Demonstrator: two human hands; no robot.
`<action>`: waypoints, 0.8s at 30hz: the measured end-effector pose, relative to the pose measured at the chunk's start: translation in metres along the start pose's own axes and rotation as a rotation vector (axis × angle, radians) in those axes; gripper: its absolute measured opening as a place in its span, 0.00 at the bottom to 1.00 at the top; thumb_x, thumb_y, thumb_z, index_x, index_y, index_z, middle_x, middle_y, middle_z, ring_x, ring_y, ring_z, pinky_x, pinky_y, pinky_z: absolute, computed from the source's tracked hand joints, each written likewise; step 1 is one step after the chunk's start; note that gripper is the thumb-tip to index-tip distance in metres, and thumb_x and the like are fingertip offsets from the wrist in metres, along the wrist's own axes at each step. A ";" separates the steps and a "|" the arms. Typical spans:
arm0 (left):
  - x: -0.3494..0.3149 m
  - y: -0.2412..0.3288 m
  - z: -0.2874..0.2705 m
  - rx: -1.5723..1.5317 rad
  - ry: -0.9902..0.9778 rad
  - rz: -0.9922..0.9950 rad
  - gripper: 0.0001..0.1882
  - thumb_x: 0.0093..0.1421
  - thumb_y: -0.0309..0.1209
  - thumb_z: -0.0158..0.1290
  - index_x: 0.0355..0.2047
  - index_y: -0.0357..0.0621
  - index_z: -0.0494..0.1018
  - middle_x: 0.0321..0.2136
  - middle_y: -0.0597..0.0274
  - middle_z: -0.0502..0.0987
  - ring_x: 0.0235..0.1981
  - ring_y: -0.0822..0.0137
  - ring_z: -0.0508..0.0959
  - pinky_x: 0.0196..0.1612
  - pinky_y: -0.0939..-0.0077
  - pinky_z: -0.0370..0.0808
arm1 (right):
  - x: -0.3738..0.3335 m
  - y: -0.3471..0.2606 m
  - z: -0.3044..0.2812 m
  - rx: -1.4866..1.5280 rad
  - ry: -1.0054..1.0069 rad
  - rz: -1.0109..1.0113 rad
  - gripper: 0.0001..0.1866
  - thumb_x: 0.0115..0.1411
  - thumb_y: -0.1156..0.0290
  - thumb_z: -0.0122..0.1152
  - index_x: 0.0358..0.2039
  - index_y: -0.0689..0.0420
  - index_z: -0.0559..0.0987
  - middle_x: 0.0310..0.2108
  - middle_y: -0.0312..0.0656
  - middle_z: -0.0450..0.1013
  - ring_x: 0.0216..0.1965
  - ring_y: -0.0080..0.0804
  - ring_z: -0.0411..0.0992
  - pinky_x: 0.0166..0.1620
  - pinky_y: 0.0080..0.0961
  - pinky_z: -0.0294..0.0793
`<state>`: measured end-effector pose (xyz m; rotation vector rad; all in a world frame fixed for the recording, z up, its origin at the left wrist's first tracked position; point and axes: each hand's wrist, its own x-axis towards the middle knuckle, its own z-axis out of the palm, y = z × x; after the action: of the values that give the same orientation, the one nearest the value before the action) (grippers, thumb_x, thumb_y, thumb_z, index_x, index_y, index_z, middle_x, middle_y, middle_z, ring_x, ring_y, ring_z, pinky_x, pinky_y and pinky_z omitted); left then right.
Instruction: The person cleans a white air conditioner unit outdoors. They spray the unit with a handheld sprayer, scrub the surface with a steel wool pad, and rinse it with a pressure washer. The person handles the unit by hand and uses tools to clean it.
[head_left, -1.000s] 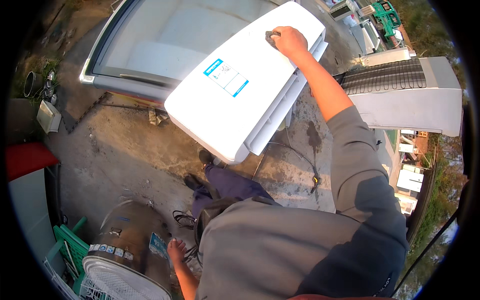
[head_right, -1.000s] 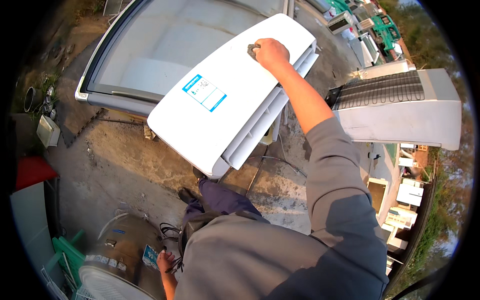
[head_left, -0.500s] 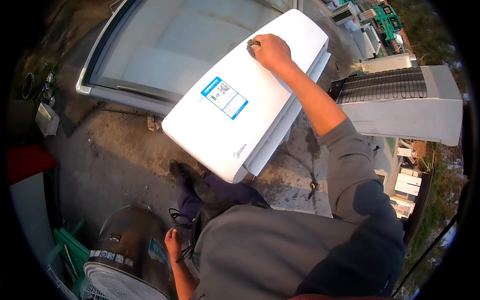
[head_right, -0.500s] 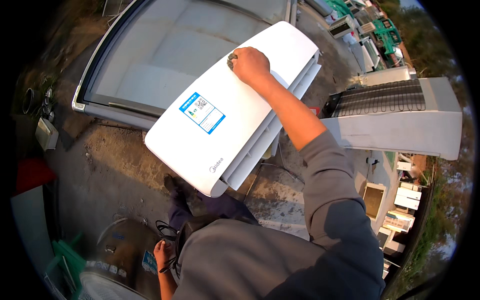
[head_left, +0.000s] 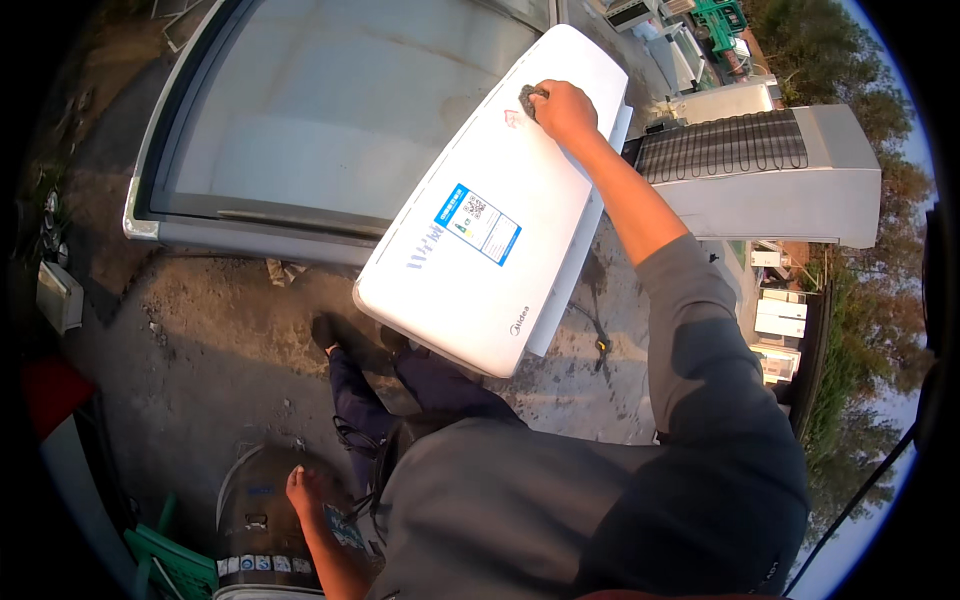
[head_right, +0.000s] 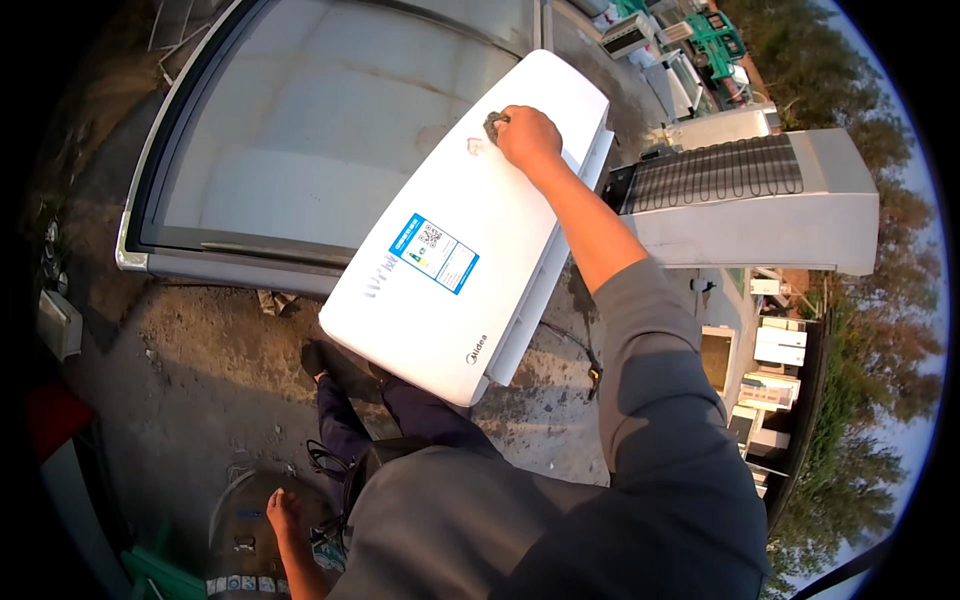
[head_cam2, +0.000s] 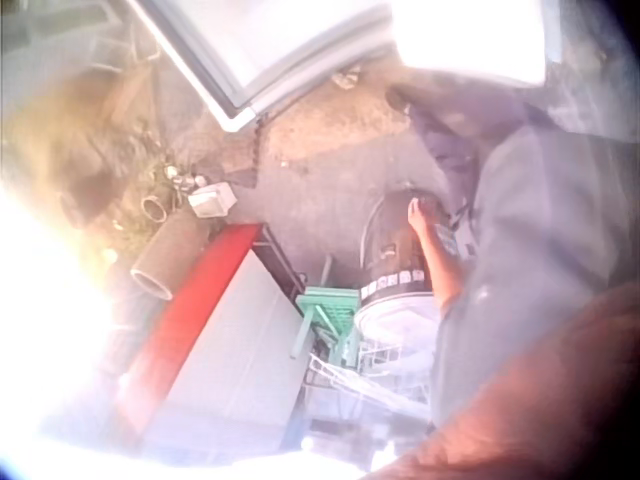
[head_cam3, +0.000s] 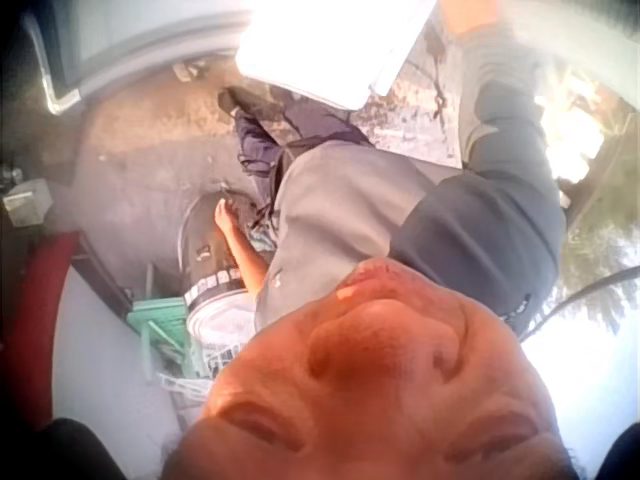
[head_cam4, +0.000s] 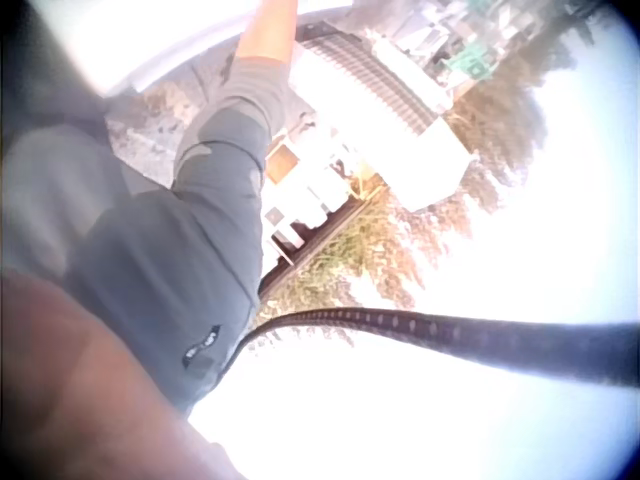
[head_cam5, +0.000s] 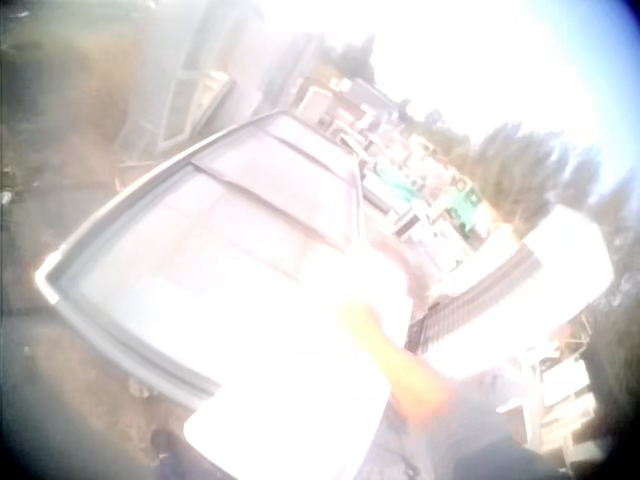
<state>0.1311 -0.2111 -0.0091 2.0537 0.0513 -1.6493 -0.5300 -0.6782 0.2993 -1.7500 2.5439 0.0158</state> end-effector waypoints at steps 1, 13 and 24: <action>0.008 0.019 -0.010 -0.018 -0.003 0.055 0.20 0.69 0.37 0.55 0.57 0.41 0.71 0.33 0.59 0.78 0.28 0.68 0.77 0.30 0.74 0.77 | -0.017 -0.011 0.004 -0.012 0.009 -0.056 0.13 0.65 0.61 0.62 0.45 0.49 0.86 0.40 0.50 0.81 0.46 0.46 0.79 0.52 0.40 0.77; 0.046 0.066 -0.010 0.055 -0.130 0.025 0.16 0.68 0.39 0.57 0.52 0.45 0.74 0.29 0.63 0.79 0.23 0.72 0.76 0.22 0.79 0.71 | -0.071 -0.011 -0.017 -0.006 -0.229 0.053 0.30 0.63 0.49 0.65 0.62 0.52 0.76 0.53 0.52 0.73 0.54 0.49 0.75 0.57 0.39 0.74; 0.059 0.086 -0.016 0.167 -0.065 0.019 0.15 0.66 0.40 0.58 0.48 0.46 0.74 0.28 0.61 0.78 0.22 0.69 0.75 0.22 0.74 0.72 | -0.029 -0.014 0.006 -0.055 -0.032 -0.049 0.16 0.67 0.61 0.61 0.53 0.50 0.83 0.45 0.47 0.76 0.45 0.47 0.78 0.51 0.40 0.77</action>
<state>0.1902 -0.2962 -0.0310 2.1121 -0.1324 -1.7600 -0.5065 -0.6558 0.2951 -1.8161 2.5005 0.1113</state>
